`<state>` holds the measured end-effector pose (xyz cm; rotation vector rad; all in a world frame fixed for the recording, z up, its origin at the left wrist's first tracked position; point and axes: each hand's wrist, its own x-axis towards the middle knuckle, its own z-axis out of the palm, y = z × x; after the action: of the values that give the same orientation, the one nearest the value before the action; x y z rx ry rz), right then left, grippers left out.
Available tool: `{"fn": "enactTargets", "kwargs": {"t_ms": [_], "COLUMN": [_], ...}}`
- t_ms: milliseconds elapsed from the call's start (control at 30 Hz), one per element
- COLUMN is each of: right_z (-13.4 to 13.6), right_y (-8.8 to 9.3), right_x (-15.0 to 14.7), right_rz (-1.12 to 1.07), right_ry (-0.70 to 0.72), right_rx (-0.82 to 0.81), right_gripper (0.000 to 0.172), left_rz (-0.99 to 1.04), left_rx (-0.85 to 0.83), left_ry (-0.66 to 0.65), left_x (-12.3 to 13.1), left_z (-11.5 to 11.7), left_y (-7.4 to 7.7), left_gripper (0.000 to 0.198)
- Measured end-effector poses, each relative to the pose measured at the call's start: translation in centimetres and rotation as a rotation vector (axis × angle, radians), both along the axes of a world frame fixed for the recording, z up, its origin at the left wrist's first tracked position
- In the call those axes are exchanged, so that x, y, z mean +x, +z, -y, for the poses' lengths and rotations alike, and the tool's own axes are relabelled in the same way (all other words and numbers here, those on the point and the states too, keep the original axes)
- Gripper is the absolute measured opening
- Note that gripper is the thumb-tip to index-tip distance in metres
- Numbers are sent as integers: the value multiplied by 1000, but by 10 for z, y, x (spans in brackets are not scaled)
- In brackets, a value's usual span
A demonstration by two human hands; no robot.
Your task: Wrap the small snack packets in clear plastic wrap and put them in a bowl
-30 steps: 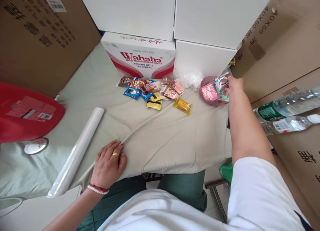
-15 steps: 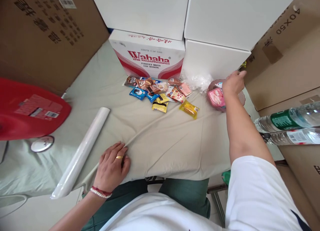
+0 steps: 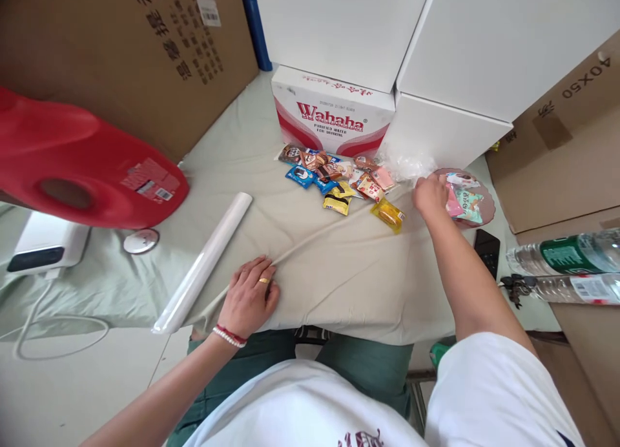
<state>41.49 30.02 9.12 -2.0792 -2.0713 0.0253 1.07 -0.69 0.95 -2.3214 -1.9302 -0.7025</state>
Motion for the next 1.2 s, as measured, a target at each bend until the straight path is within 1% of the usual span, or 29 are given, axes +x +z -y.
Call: {"fn": "enactTargets", "kwargs": {"t_ms": [67,100,167,233,300,333,367,400,467,500,533,567,633,667,733,767,833,900,967,1000,1033,1133,1200], "right_z": [27,45,87,135,184,207,229,249,282,295,306,315,325,327,328,328,326,323,317,314,310,296,288], "right_y": [5,7,10,10,4,-1,-6,-13,-27,-33,-37,-40,-42,-41,-37,-35,-32,-30,-30,-30,-30,-35,-41], "right_x": [-2,-2,-5,-9,-17,-23,-30,-37,-55,-64,-73,-82,-97,-102,-108,-108,-106,-105,-109,-114,-119,-135,-141], "right_rz": [-172,-314,-667,-999,-1222,-1282,-1312,-1315,-1274,-1251,-1233,-1216,-1150,-1086,-931,-866,-802,-799,-766,-731,-690,-629,-680], "right_ry": [-96,-108,-57,0,26,43,66,92,148,176,204,233,294,324,379,409,449,430,391,390,407,454,435], "right_rx": [-120,-187,-288,-346,-384,-389,-384,-371,-345,-338,-339,-347,-353,-347,-330,-334,-355,-316,-201,-145,-107,-75,-77], "right_gripper": [26,27,36,44,46,46,45,45,45,44,42,40,35,32,27,24,20,18,29,33,31,12,13], "left_rz": [11,25,70,142,258,343,446,560,825,968,1130,1293,1542,1617,1681,1683,1664,1630,1560,1514,1467,1349,1290], "left_rx": [-6,-8,6,53,86,71,19,-75,-345,-491,-605,-698,-873,-915,-907,-877,-834,-825,-799,-777,-751,-664,-645], "left_ry": [1,2,14,35,44,40,26,-1,-69,-107,-115,-107,-111,-120,-119,-91,13,114,146,134,109,16,-24], "left_x": [0,0,-2,-5,-4,-2,4,11,34,48,62,76,98,106,112,112,108,103,100,100,100,99,96], "left_z": [0,0,1,5,10,12,14,16,15,13,10,5,-5,-9,-16,-18,-19,-17,-13,-11,-10,-6,-5], "left_y": [1,1,1,2,3,5,7,10,18,22,27,31,37,39,39,38,33,27,23,23,23,27,28], "left_gripper": [29,29,28,24,15,14,18,25,34,36,41,50,66,69,68,65,53,50,55,58,60,58,53]}}
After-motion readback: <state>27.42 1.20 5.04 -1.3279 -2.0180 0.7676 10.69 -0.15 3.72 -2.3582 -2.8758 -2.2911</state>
